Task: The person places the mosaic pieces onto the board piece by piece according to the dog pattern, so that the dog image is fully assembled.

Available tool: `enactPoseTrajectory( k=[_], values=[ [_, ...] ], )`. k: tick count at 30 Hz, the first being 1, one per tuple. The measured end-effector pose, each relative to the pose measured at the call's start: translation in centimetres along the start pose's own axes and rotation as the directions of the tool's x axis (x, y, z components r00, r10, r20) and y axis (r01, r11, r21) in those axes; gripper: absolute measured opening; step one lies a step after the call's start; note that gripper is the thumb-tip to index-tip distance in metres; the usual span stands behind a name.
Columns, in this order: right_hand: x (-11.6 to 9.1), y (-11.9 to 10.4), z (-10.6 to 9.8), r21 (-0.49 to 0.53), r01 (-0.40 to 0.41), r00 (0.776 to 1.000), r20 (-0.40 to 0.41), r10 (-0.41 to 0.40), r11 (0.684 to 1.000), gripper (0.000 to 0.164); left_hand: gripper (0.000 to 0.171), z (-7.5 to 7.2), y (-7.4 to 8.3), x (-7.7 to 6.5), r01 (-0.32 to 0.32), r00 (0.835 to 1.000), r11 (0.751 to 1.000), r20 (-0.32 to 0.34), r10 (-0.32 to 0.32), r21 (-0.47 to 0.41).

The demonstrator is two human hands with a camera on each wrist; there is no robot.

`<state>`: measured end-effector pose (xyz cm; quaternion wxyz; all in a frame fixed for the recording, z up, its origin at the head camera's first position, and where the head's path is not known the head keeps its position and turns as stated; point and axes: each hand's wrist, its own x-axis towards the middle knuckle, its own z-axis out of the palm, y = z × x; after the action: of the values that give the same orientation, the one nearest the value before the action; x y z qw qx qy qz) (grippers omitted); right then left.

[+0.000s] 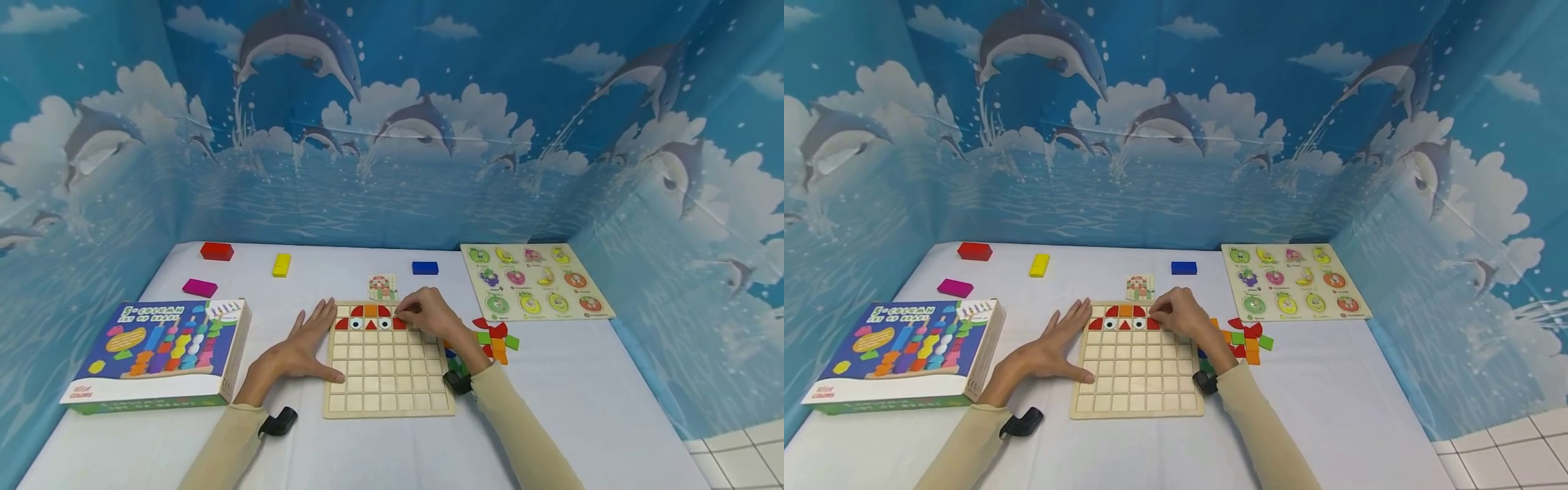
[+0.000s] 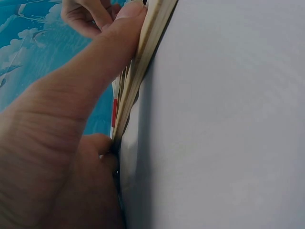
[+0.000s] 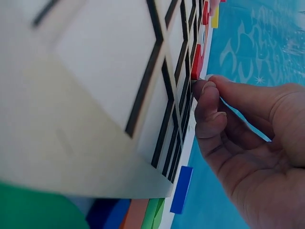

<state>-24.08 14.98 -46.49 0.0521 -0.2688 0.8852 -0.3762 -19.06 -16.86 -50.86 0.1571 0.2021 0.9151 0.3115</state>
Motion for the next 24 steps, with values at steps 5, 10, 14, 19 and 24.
enactPoseTrajectory(
  k=[5, 10, 14, 19, 24],
  values=[
    [-0.6, -0.1, -0.7, 0.01, -0.04, 0.999, -0.023, 0.041, 0.999, 0.01, 0.153, 0.1, 0.2, 0.0, 0.0, 1.0, 1.0, 0.006, 0.0, 0.008],
    [-2.1, 0.2, -2.6, -0.008, -0.068, 0.996, -0.062, 0.068, 0.998, 0.012, 0.154, 0.0, 0.3, -0.1, -0.013, 1.0, 1.0, 0.008, 0.013, -0.01],
    [-4.0, 1.3, -4.3, -0.027, -0.078, 0.995, -0.062, 0.076, 0.997, 0.015, 0.154, 0.2, 0.1, -0.1, -0.021, 1.0, 1.0, -0.003, 0.021, 0.004],
    [-6.7, 3.0, -6.0, -0.045, -0.138, 0.988, -0.072, 0.134, 0.989, 0.018, 0.153, 0.4, -0.3, 0.1, -0.019, 1.0, 1.0, -0.013, 0.019, 0.019],
    [-8.7, 4.2, -7.3, -0.051, -0.196, 0.976, -0.106, 0.189, 0.979, 0.021, 0.153, 0.4, -0.4, 0.0, -0.014, 1.0, 1.0, -0.008, 0.014, 0.021]
  ],
)
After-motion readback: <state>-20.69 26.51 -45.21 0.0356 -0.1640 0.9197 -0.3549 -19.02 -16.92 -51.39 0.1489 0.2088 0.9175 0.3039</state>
